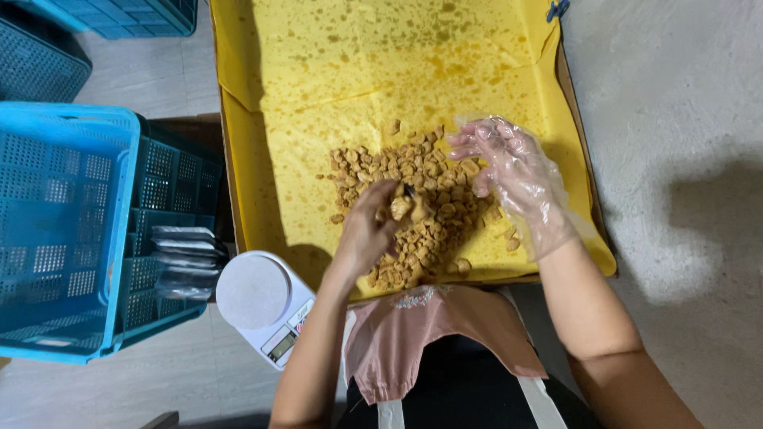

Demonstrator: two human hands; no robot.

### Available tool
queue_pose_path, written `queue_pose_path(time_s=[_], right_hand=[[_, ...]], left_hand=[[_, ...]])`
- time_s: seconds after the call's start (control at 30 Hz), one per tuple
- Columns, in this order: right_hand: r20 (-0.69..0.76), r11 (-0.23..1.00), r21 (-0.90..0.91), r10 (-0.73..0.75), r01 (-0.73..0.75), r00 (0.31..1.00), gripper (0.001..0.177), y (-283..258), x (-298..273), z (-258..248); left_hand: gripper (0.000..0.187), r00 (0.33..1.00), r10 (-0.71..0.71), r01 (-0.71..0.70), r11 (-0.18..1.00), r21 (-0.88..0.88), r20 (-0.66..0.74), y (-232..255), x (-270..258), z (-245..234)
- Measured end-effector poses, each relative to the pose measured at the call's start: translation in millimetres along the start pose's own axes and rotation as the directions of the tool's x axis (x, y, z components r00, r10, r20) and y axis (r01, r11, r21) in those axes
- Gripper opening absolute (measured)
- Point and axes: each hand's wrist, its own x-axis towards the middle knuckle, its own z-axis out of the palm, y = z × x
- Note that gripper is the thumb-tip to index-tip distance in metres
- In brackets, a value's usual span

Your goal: The person scoops cashews from a yellow tray into clear plastic bags using a metal scoop and gloved hands. Each filled bag is placed into a blue basket. The process is repeated multiple times.

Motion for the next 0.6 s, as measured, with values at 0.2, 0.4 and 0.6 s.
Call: queue_pose_path(time_s=[0.2, 0.4, 0.6], right_hand=[[-0.069, 0.972, -0.019, 0.233, -0.235, 0.970, 0.043, 138.8, 10.6, -93.6], [-0.196, 0.763, -0.580, 0.210, -0.286, 0.958, 0.032, 281.5, -11.2, -178.7], [-0.186, 0.395, -0.863, 0.332, -0.316, 0.925, 0.050, 292.9, -6.2, -113.8]], left_hand=[[0.063, 0.995, -0.089, 0.090, 0.995, -0.032, 0.039, 15.2, -7.5, -19.7], [0.048, 0.991, -0.117, 0.110, 0.989, -0.102, -0.064, -0.1, -13.2, -26.7], [0.055, 0.999, -0.048, 0.050, 0.989, -0.142, 0.017, -24.6, -10.8, -14.4]])
